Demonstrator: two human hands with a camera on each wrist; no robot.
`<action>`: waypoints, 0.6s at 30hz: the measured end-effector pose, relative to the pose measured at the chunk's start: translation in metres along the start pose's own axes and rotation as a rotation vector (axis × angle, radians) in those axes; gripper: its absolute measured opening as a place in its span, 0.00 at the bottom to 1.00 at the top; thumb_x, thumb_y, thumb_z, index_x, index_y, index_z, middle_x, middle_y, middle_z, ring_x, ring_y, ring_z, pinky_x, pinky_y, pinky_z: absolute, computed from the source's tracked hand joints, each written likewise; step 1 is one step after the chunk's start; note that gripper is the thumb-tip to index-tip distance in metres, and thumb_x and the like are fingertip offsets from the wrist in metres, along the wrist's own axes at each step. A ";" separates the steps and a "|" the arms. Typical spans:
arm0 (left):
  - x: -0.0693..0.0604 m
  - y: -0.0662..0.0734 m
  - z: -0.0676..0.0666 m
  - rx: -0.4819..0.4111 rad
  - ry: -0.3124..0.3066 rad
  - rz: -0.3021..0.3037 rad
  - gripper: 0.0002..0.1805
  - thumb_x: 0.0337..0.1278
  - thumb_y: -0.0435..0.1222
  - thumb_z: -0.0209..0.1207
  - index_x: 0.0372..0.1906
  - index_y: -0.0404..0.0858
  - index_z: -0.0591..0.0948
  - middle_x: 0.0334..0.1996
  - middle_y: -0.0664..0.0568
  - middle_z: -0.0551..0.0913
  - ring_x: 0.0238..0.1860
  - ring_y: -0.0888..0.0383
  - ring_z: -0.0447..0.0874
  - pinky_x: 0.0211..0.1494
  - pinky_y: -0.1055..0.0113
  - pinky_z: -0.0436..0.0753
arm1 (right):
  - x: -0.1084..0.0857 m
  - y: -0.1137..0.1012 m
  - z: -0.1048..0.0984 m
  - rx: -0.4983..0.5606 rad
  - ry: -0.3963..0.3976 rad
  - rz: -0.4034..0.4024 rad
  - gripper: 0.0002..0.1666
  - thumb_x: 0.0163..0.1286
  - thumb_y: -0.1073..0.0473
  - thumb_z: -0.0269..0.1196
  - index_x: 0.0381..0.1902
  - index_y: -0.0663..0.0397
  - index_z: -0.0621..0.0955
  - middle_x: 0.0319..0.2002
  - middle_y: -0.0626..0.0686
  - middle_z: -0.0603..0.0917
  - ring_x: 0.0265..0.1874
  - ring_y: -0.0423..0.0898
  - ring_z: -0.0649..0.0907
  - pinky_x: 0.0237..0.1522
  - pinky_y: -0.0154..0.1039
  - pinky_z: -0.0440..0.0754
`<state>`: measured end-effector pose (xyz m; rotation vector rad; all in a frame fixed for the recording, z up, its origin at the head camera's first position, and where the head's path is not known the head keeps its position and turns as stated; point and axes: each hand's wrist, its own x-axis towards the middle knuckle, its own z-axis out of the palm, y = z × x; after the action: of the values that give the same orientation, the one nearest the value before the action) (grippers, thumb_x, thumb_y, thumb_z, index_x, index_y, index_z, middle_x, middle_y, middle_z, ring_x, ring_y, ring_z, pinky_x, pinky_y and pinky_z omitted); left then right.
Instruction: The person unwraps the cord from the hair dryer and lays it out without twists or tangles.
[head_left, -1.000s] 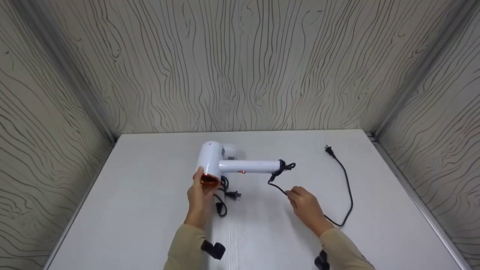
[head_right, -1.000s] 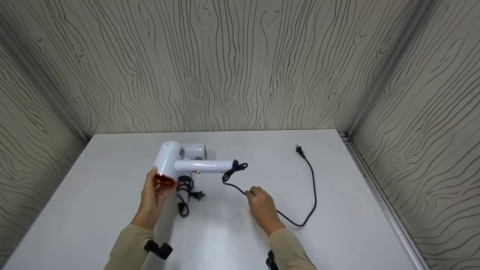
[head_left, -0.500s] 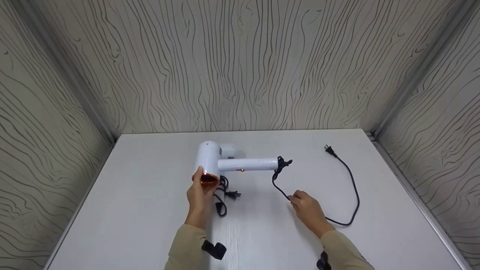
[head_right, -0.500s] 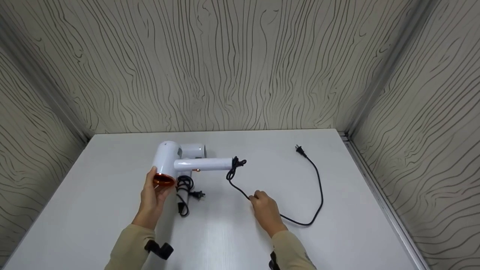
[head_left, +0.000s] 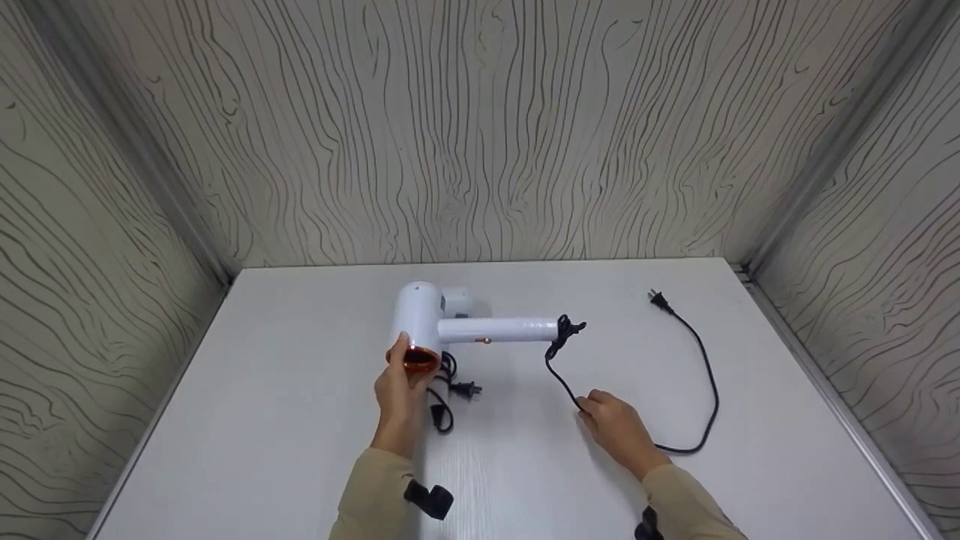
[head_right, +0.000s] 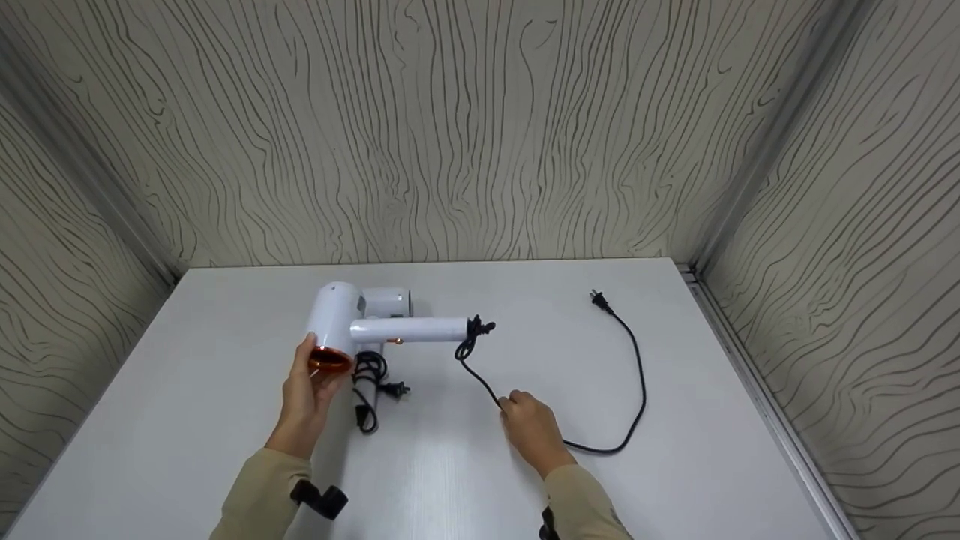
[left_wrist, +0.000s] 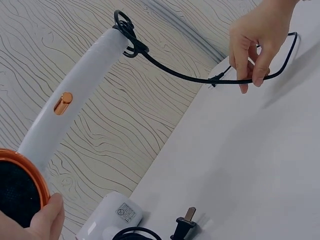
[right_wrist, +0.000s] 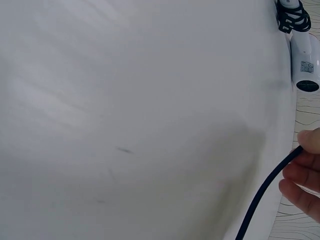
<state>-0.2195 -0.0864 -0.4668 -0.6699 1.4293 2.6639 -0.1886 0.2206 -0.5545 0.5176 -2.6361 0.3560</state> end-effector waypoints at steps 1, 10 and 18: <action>0.000 -0.001 0.000 0.004 0.000 -0.001 0.46 0.63 0.59 0.51 0.73 0.33 0.52 0.69 0.38 0.60 0.63 0.50 0.70 0.71 0.58 0.73 | 0.000 0.000 0.000 0.003 -0.004 0.000 0.09 0.50 0.69 0.72 0.32 0.62 0.86 0.25 0.51 0.82 0.25 0.40 0.82 0.27 0.30 0.83; -0.003 -0.003 0.001 0.064 0.001 0.029 0.45 0.63 0.59 0.50 0.71 0.31 0.54 0.67 0.39 0.62 0.57 0.54 0.73 0.70 0.58 0.75 | 0.000 -0.002 0.000 0.028 -0.014 0.033 0.05 0.54 0.65 0.71 0.30 0.60 0.85 0.24 0.50 0.82 0.22 0.36 0.79 0.24 0.28 0.79; -0.002 -0.006 0.001 0.074 0.009 0.031 0.46 0.63 0.60 0.51 0.71 0.31 0.54 0.67 0.38 0.63 0.61 0.50 0.72 0.71 0.55 0.73 | 0.002 -0.005 -0.004 0.045 -0.061 0.103 0.07 0.55 0.64 0.70 0.33 0.60 0.86 0.24 0.49 0.83 0.22 0.36 0.79 0.25 0.28 0.80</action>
<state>-0.2171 -0.0816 -0.4701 -0.6603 1.5442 2.6196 -0.1868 0.2167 -0.5497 0.4146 -2.7259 0.4383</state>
